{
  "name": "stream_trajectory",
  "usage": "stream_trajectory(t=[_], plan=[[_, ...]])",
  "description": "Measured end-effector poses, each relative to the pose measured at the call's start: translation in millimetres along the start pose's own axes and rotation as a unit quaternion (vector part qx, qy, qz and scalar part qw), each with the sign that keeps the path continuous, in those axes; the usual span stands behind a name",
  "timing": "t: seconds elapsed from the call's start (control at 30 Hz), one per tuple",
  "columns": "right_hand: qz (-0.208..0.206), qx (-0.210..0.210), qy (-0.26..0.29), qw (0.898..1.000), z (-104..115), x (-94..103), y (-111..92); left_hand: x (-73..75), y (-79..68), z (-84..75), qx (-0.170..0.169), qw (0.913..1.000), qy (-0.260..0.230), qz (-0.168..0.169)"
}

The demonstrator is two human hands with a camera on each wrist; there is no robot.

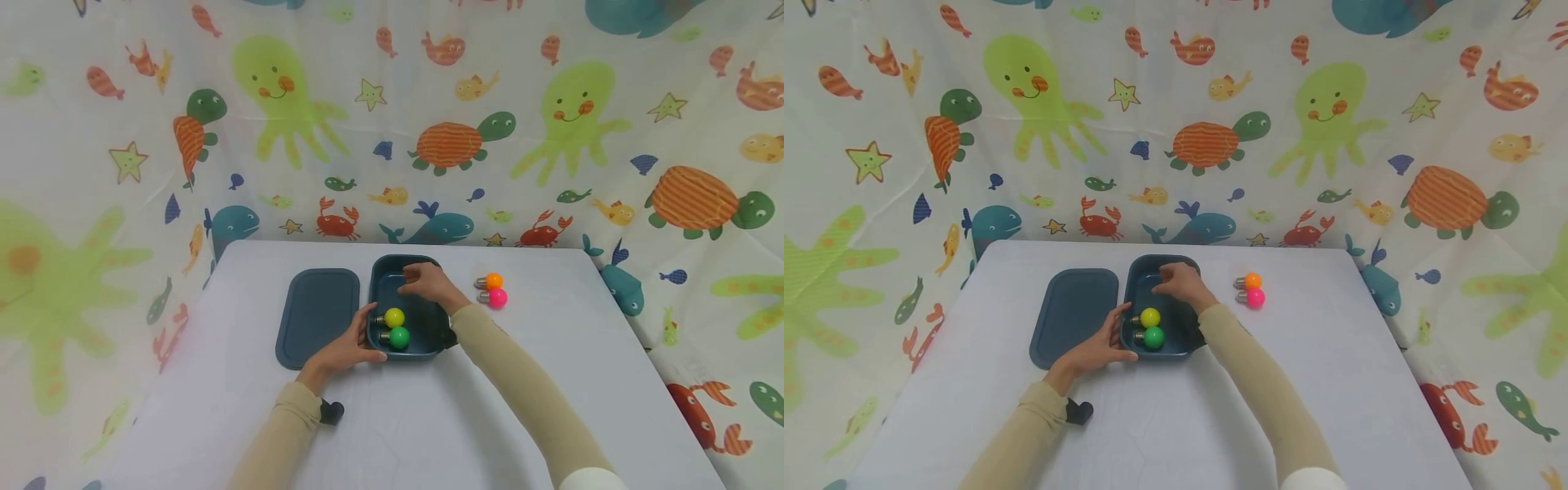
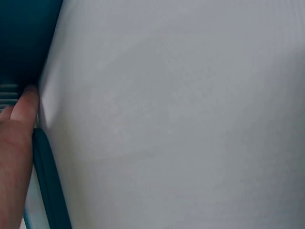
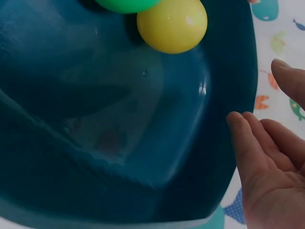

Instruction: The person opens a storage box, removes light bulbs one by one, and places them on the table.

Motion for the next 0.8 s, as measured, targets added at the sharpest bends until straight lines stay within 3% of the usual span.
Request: stream_trajectory(t=[0.8], plan=[[0.054, -0.006, -0.064, 0.996, 6, -25.6, 3, 0.6, 0.2, 0.2, -0.007, 0.9999, 0.003, 0.008]])
Point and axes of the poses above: each hand's wrist, its own y-axis towards the middle knuckle, its own x-axis out of the back of the hand, z = x × y, the point moved 4 cm from there along y, towards the middle knuckle, and after that the axes turned 1 degree about z, right-handed, at the moved point
